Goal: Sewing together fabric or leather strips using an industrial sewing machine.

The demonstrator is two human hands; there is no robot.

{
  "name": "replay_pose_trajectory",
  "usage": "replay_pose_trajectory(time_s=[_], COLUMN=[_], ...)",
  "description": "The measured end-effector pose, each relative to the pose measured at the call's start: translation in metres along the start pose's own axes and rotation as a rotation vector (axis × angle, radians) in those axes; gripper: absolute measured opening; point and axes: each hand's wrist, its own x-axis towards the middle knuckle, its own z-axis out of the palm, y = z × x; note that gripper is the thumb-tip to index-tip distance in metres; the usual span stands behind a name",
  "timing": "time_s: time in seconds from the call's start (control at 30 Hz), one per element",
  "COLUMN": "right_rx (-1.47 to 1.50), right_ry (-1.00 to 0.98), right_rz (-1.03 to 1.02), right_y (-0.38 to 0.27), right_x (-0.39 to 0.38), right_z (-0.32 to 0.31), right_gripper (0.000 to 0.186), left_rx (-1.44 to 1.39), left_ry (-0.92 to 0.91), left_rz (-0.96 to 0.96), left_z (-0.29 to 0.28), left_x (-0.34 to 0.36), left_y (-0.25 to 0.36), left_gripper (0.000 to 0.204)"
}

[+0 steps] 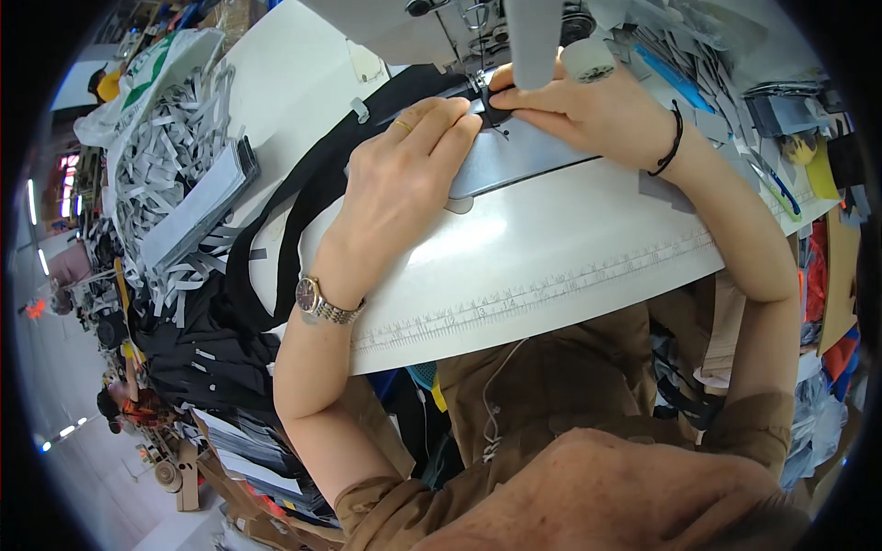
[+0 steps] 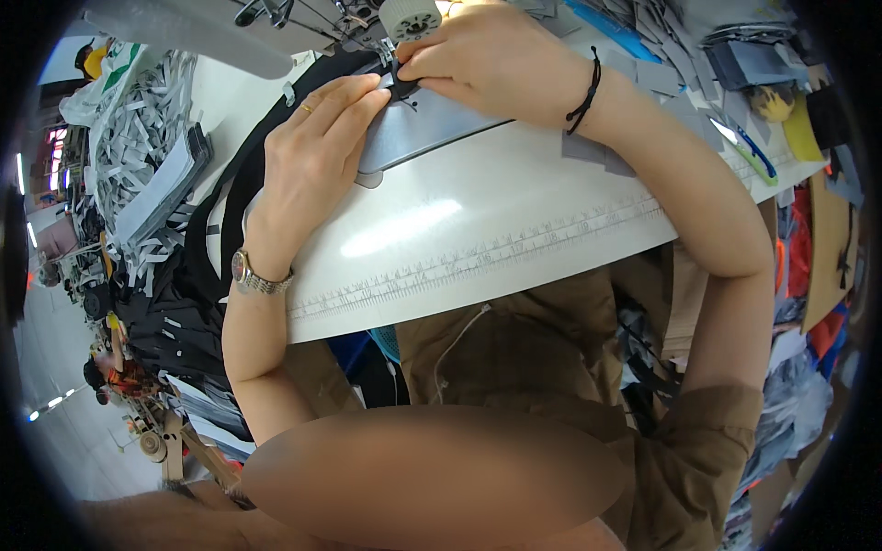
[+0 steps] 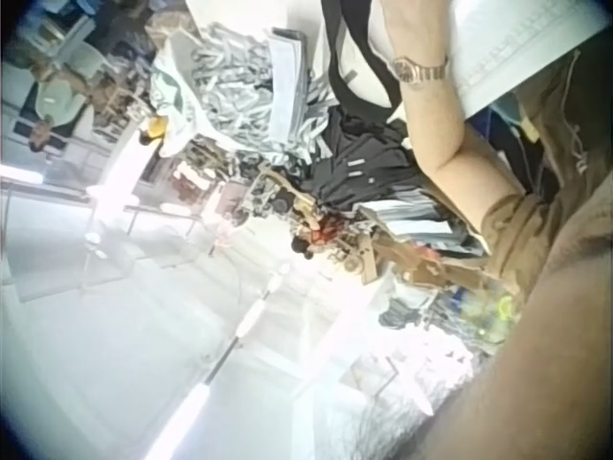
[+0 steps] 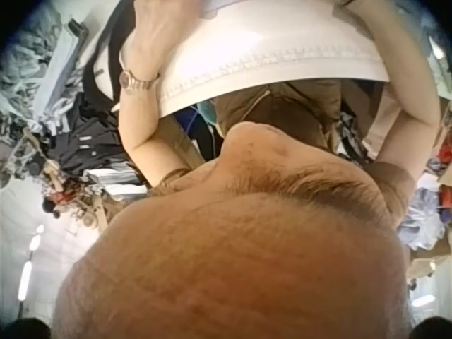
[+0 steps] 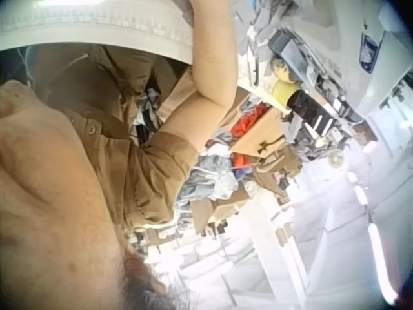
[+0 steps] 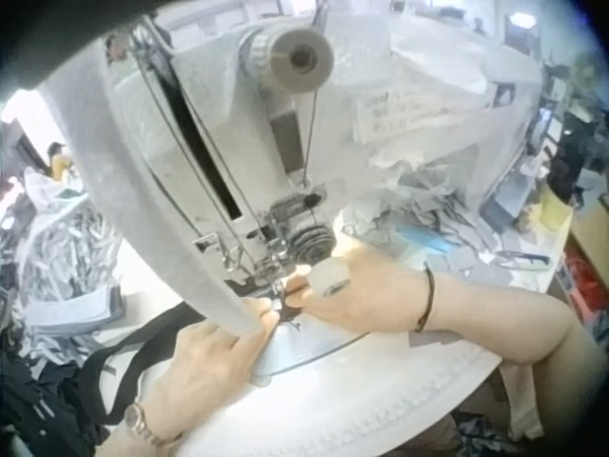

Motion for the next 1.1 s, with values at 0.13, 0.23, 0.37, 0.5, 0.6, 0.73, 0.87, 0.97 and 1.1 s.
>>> replay_pose_trajectory(time_s=[0.13, 0.23, 0.37, 0.5, 0.6, 0.73, 0.87, 0.97, 1.1], right_rx=[0.027, -0.026, -0.042, -0.034, -0.195, -0.37, -0.302, -0.426, -0.716], right_ry=[-0.045, -0.089, -0.132, -0.007, -0.028, 0.042, 0.044, -0.08, -0.114], right_rz=[0.079, 0.141, 0.176, 0.041, -0.002, -0.069, -0.069, -0.089, -0.018], right_y=[0.005, 0.005, 0.006, 0.012, 0.013, 0.012, 0.008, 0.005, 0.001], right_x=[0.001, -0.002, -0.001, 0.001, 0.003, 0.012, 0.017, 0.016, 0.005], right_z=[0.002, -0.001, -0.001, 0.006, 0.007, 0.004, 0.004, 0.004, 0.015], right_gripper=[0.02, 0.02, 0.02, 0.018, 0.021, 0.017, 0.01, 0.01, 0.03], left_rx=[-0.009, -0.007, -0.051, -0.039, -0.006, -0.003, 0.012, 0.087, 0.159], left_ry=[-0.006, -0.003, -0.03, -0.025, 0.006, 0.002, -0.019, -0.041, -0.045], left_rz=[-0.028, -0.032, -0.094, -0.082, -0.06, -0.095, -0.144, -0.177, -0.231], left_z=[0.002, 0.002, -0.001, 0.0, 0.003, 0.005, 0.006, 0.007, 0.004], left_x=[-0.001, 0.0, 0.002, 0.004, 0.005, 0.008, 0.008, 0.006, 0.003], left_y=[-0.001, -0.002, 0.001, -0.002, -0.006, -0.01, -0.011, -0.011, -0.007], left_gripper=[0.023, 0.024, 0.026, 0.026, 0.026, 0.025, 0.023, 0.023, 0.021])
